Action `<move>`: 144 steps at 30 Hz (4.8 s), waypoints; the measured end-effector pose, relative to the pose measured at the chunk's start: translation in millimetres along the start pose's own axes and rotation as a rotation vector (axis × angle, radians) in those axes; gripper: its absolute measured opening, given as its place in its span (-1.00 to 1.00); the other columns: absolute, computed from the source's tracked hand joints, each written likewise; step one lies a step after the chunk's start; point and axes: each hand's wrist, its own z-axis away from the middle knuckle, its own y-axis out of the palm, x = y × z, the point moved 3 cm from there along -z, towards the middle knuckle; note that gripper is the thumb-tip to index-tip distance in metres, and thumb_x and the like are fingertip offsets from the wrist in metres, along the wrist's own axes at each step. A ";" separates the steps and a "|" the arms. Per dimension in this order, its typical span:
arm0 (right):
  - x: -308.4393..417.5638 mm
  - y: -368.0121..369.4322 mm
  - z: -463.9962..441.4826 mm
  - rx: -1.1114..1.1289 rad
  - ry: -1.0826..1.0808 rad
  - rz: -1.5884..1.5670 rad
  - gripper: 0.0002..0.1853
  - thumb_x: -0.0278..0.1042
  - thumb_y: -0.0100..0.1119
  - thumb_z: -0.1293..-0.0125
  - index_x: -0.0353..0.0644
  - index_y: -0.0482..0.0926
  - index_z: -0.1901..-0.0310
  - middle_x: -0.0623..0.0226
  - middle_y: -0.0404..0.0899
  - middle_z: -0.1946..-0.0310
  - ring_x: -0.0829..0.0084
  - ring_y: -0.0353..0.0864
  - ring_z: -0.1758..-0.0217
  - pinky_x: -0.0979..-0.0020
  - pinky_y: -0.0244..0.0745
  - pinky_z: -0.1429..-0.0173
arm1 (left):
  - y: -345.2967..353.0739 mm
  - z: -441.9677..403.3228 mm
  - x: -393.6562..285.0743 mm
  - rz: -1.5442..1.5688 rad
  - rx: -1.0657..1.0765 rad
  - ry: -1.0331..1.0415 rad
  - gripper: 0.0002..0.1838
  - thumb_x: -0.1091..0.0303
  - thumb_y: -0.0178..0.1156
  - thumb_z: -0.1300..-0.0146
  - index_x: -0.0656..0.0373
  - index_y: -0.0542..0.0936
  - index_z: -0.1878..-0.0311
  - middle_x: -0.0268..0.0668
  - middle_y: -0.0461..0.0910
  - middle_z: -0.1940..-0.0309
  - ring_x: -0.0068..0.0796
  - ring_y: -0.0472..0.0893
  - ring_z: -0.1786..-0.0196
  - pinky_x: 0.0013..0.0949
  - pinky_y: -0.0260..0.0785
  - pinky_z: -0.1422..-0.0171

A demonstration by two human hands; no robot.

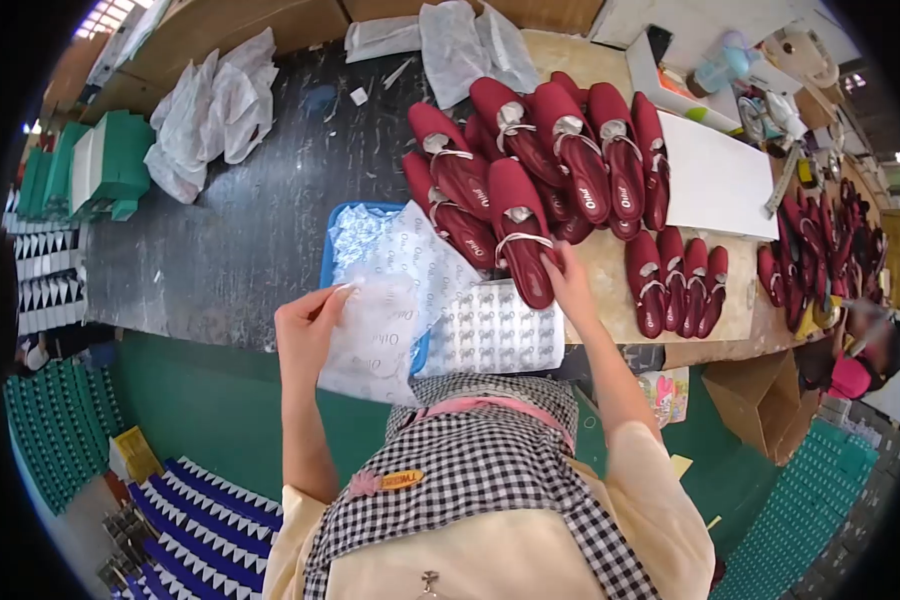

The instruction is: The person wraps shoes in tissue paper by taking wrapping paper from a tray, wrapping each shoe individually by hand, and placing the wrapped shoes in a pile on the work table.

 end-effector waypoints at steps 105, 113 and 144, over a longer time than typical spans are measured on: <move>168.0 197.4 23.2 0.573 -0.171 -0.607 -0.56 -0.33 0.12 -0.32 -0.25 0.49 -0.21 0.29 0.64 -0.02 0.47 0.63 0.01 0.50 0.55 -0.08 | 34.6 75.2 -5.1 -0.705 -0.292 0.836 -0.74 0.45 0.32 -0.06 -0.04 0.74 0.15 -0.44 0.62 0.43 -0.46 0.30 0.63 -0.38 0.24 0.55; 364.3 147.7 34.0 1.225 -0.491 -0.818 -0.63 -0.35 0.12 -0.37 -0.19 0.56 -0.19 0.22 0.66 -0.03 0.42 0.65 -0.05 0.44 0.51 -0.19 | -28.0 74.1 4.2 -0.200 -0.500 0.395 -0.75 0.30 0.30 -0.16 -0.06 0.72 0.07 -0.35 0.65 0.18 -0.57 0.51 0.50 -0.48 0.34 0.43; 234.2 -371.0 163.2 1.165 -1.420 -1.286 -0.82 -0.44 -0.01 -0.39 -0.20 0.61 0.13 0.07 0.60 0.00 0.17 0.40 -0.31 0.13 0.45 -0.32 | 415.5 102.9 130.0 -0.708 0.020 0.052 -0.41 0.16 0.32 -0.09 0.20 0.33 -0.11 -0.05 0.48 0.11 -0.01 0.59 0.18 -0.07 0.50 0.12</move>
